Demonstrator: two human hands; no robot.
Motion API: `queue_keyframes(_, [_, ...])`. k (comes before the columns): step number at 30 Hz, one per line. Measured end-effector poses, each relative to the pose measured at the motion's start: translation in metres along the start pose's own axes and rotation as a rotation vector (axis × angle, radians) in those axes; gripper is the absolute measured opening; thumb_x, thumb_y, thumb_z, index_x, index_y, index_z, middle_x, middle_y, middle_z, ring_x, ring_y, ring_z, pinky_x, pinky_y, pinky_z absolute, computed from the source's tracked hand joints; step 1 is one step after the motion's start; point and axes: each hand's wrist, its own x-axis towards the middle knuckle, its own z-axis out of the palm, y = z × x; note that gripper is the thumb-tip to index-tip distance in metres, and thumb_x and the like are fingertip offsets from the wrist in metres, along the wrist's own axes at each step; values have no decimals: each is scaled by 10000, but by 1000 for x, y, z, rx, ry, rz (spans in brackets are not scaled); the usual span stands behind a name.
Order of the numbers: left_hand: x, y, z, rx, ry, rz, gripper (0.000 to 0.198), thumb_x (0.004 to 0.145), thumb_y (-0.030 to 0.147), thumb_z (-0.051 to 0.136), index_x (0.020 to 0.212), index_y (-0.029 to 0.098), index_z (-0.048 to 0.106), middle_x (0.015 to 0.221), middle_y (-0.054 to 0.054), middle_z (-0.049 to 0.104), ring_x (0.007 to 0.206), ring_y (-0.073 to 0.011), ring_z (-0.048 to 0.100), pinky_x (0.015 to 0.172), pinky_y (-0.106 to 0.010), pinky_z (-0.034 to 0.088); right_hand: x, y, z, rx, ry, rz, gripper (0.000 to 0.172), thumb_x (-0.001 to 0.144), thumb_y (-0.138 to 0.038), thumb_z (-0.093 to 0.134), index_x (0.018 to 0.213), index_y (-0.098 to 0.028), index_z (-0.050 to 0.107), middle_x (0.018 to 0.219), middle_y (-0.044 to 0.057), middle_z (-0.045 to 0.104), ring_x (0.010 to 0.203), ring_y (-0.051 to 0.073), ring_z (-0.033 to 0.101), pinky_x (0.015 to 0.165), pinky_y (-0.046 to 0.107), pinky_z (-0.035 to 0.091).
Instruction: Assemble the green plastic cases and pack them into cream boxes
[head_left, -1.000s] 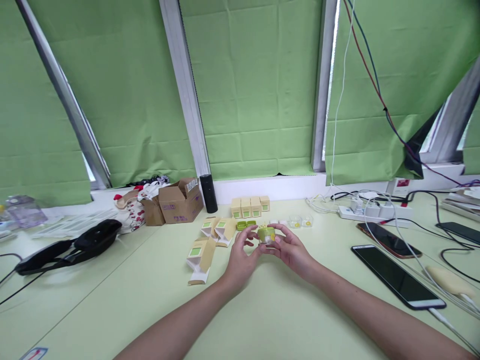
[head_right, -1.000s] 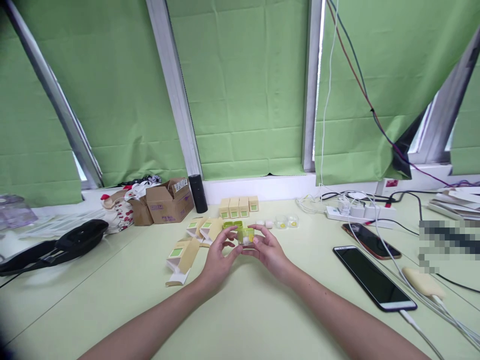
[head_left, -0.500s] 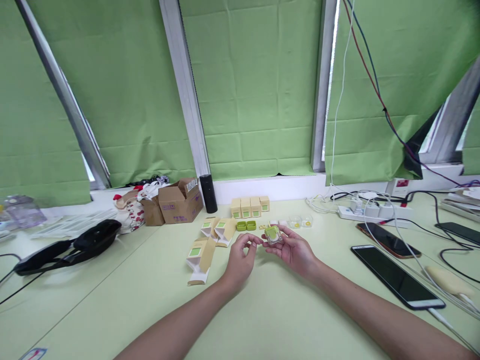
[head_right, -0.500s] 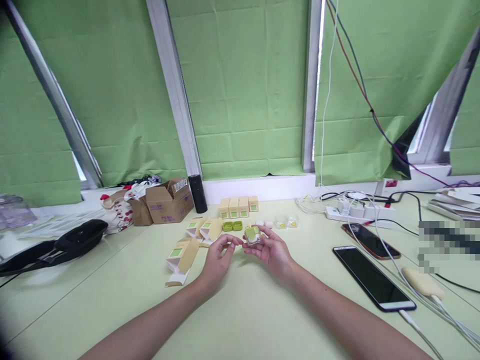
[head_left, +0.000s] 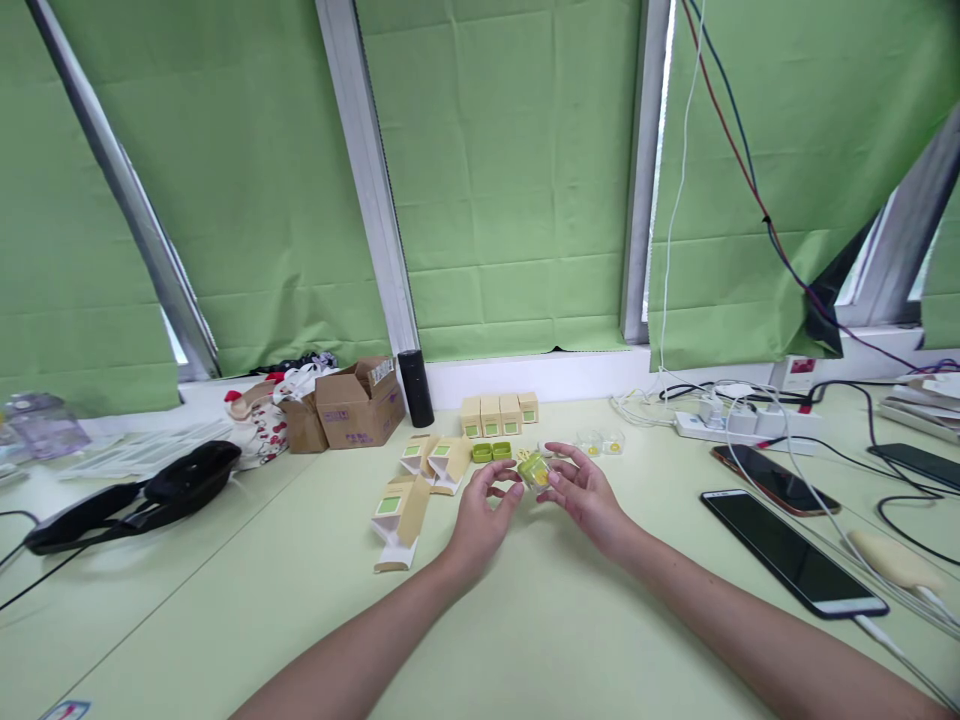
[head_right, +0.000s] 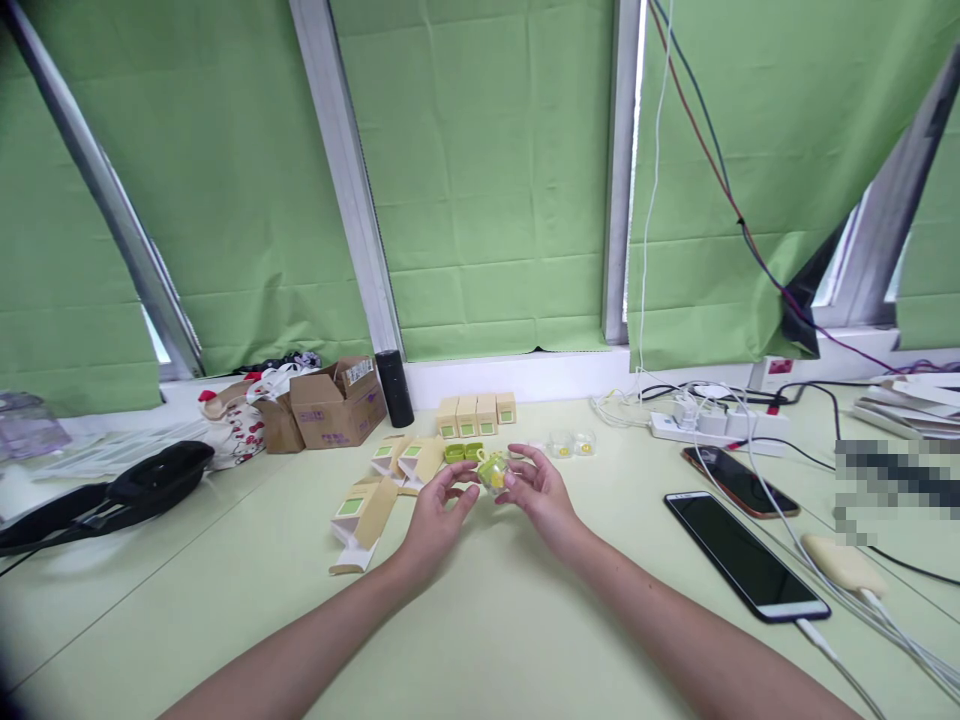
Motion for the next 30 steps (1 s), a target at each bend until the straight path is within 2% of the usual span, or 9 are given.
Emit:
queue_keyframes(5, [1, -4, 1, -51, -21, -9, 546, 830, 422, 792, 1304, 200, 639, 1334, -150, 676, 1222, -299, 633, 939, -418, 533, -1, 2, 1, -173, -3, -108, 636, 716, -341, 919, 1258, -288, 591, 1195, 84, 712, 1119, 270, 655, 869, 410, 585])
queue_keyframes(8, [0, -1, 2, -85, -46, -10, 551, 802, 382, 822, 1301, 221, 649, 1366, -141, 664, 1229, -299, 628, 956, -427, 524, -4, 2, 5, -254, -36, -159, 622, 747, -264, 877, 1287, -305, 571, 1252, 86, 696, 1231, 282, 619, 902, 402, 559])
queue_keyframes(12, [-2, 4, 2, -117, -66, -33, 531, 783, 293, 831, 1282, 238, 661, 1399, -127, 647, 1274, -305, 608, 994, -438, 508, -9, -1, 9, -396, -63, -226, 594, 791, -192, 804, 1318, -312, 556, 1292, 88, 690, 1219, 283, 632, 909, 413, 531])
queue_keyframes(16, [-2, 4, 2, -86, -75, -47, 501, 779, 198, 796, 1262, 238, 671, 1344, -110, 675, 1254, -295, 615, 1014, -442, 486, -12, -1, 9, -514, -85, -287, 574, 828, -162, 743, 1343, -328, 553, 1303, 81, 690, 1217, 281, 634, 929, 433, 519])
queue_keyframes(23, [-2, 2, 2, -68, -57, -39, 490, 777, 195, 804, 1246, 241, 672, 1332, -101, 668, 1250, -287, 609, 1025, -441, 482, -10, 1, 7, -528, -87, -295, 563, 829, -175, 735, 1345, -316, 561, 1300, 89, 692, 1244, 286, 628, 935, 435, 535])
queue_keyframes(30, [-3, 0, 2, -33, -18, -19, 474, 803, 282, 806, 1257, 248, 676, 1311, -105, 646, 1187, -275, 611, 1032, -448, 483, -7, 2, 5, -435, -75, -226, 565, 814, -222, 769, 1326, -323, 552, 1312, 92, 666, 1306, 288, 592, 963, 444, 546])
